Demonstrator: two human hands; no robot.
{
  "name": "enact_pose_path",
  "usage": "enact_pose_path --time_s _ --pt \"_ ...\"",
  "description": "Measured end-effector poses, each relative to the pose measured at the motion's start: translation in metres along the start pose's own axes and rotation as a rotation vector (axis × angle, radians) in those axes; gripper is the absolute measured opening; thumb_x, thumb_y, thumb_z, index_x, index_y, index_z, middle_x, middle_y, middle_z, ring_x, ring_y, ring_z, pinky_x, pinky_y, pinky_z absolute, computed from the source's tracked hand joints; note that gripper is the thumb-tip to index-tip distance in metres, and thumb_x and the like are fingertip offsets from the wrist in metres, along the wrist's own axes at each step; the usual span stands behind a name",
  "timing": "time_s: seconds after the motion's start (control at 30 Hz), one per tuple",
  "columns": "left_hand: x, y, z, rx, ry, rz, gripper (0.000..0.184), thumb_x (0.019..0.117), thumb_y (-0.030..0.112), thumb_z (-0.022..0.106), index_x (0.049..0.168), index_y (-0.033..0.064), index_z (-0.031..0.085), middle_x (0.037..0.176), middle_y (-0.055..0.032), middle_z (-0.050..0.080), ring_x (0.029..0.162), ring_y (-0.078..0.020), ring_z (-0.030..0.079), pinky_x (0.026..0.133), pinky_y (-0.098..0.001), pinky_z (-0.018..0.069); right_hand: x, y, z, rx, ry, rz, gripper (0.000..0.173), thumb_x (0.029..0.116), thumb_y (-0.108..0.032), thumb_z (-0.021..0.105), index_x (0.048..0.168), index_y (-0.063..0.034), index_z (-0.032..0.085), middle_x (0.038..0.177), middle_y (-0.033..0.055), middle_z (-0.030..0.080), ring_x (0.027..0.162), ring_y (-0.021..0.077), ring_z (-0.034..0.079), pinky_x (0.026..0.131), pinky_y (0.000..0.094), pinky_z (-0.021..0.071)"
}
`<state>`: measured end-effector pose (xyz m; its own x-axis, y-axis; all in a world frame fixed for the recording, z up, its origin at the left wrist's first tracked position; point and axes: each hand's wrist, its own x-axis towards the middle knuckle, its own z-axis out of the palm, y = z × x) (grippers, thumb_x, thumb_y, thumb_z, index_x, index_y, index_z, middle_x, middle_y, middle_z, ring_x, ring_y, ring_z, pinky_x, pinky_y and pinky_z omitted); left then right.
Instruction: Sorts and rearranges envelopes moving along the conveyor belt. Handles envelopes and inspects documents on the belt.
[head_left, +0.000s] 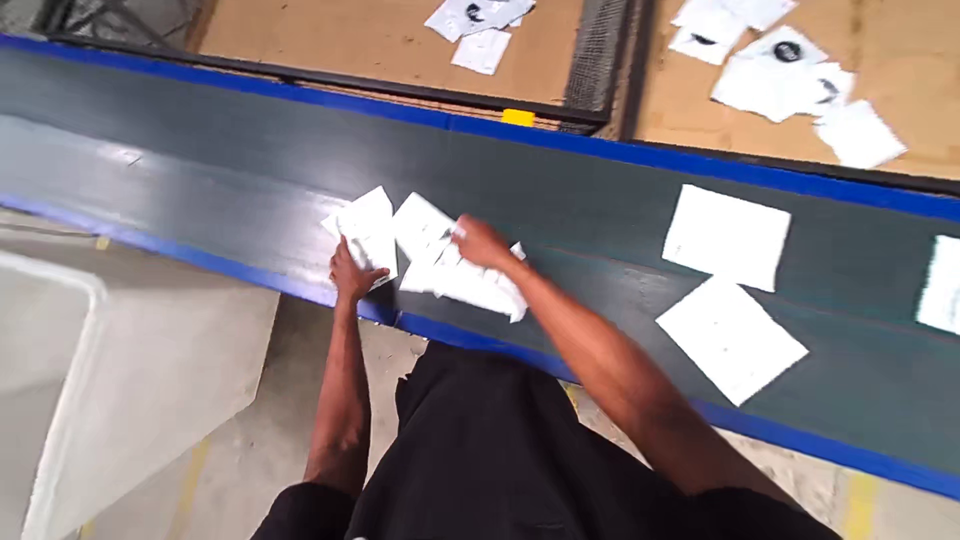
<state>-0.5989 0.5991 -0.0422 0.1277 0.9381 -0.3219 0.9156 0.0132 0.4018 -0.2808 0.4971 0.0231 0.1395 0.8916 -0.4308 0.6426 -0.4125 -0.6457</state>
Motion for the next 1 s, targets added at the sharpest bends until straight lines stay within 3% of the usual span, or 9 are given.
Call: enact_pose_path --time_s 0.1,0.23,0.4,0.53,0.63,0.77,0.83,0.9,1.0 --pt "0.004 -0.003 0.001 -0.024 0.007 -0.038 0.155 0.0504 0.059 0.095 0.165 0.0093 0.004 0.165 -0.0241 0.026 0.150 -0.0444 0.028 0.115 -0.0694 0.0286 0.049 0.024 -0.133 0.148 0.365 -0.001 0.045 0.1015 -0.028 0.061 0.129 0.0075 0.058 0.126 0.0293 0.062 0.119 0.0395 0.062 0.103 0.0562 0.0482" --pt "0.012 -0.017 -0.005 0.041 0.046 -0.139 0.158 0.0472 0.070 0.092 0.164 0.0030 0.007 0.163 -0.0284 0.024 0.149 -0.0466 0.028 0.113 -0.0681 0.0307 0.033 0.060 -0.226 0.204 0.494 0.174 0.085 0.0994 -0.047 0.061 0.159 -0.0010 0.022 0.138 0.0300 0.057 0.125 0.0395 0.060 0.107 0.0551 0.0470" --pt "0.033 -0.038 -0.023 0.000 0.038 -0.140 0.151 0.0495 0.062 0.094 0.164 0.0068 0.013 0.161 -0.0277 0.028 0.142 -0.0495 0.035 0.108 -0.0682 0.0369 -0.058 0.108 -0.151 0.132 0.388 0.189 0.074 0.0978 -0.044 0.066 0.156 -0.0132 0.032 0.126 0.0256 0.063 0.110 0.0428 0.064 0.090 0.0654 0.0510" --pt "0.048 -0.060 -0.047 -0.357 0.086 -0.180 0.130 0.0601 0.017 0.096 0.163 0.0065 0.017 0.154 -0.0357 0.031 0.134 -0.0477 0.046 0.105 -0.0541 0.0496 -0.132 0.142 -0.057 0.248 0.357 0.190 0.067 0.0972 -0.037 0.067 0.152 -0.0068 0.042 0.127 0.0204 0.064 0.111 0.0243 0.064 0.096 0.0439 0.0531" --pt "0.059 -0.043 -0.051 -0.659 0.042 -0.226 0.101 0.0780 -0.001 0.079 0.160 0.0095 0.022 0.130 -0.0269 0.060 0.099 -0.0334 0.068 0.079 -0.0493 0.0610 -0.189 0.147 -0.019 0.393 0.462 0.262 0.057 0.0973 -0.030 0.067 0.145 -0.0029 0.051 0.146 0.0188 0.055 0.119 0.0199 0.063 0.099 0.0379 0.0546" --pt "0.125 0.027 -0.076 -0.936 -0.067 0.035 0.070 0.0937 -0.003 0.056 0.153 0.0098 0.021 0.097 -0.0048 0.064 0.064 -0.0111 0.062 0.058 -0.0301 0.0567 -0.236 0.141 0.008 0.533 0.610 0.453 0.064 0.0978 -0.038 0.067 0.151 -0.0110 0.045 0.120 0.0122 0.069 0.098 0.0172 0.070 0.083 0.0382 0.0602" --pt "0.184 0.089 -0.098 -1.053 -0.093 0.188 0.060 0.0954 -0.003 0.054 0.149 0.0122 0.030 0.098 -0.0003 0.063 0.067 -0.0061 0.059 0.059 -0.0237 0.0529 -0.248 0.141 0.008 0.532 0.669 0.472 0.062 0.0990 -0.036 0.064 0.151 -0.0087 0.045 0.115 0.0118 0.071 0.100 0.0168 0.069 0.089 0.0384 0.0583" --pt "0.245 0.148 -0.116 -1.184 -0.177 0.362 0.056 0.0984 0.003 0.054 0.149 0.0089 0.032 0.125 -0.0054 0.061 0.100 -0.0128 0.066 0.087 -0.0303 0.0578 -0.260 0.139 0.007 0.530 0.706 0.518 0.061 0.0992 -0.036 0.064 0.151 -0.0092 0.046 0.116 0.0125 0.071 0.100 0.0172 0.069 0.087 0.0388 0.0590" --pt "0.284 0.246 -0.124 -1.067 -0.210 0.400 0.084 0.0994 0.043 0.066 0.160 0.0109 0.018 0.149 -0.0124 0.052 0.121 -0.0255 0.066 0.099 -0.0412 0.0600 -0.273 0.138 0.009 0.532 0.766 0.548 0.060 0.0992 -0.036 0.064 0.151 -0.0108 0.046 0.112 0.0107 0.070 0.095 0.0152 0.069 0.082 0.0364 0.0594"
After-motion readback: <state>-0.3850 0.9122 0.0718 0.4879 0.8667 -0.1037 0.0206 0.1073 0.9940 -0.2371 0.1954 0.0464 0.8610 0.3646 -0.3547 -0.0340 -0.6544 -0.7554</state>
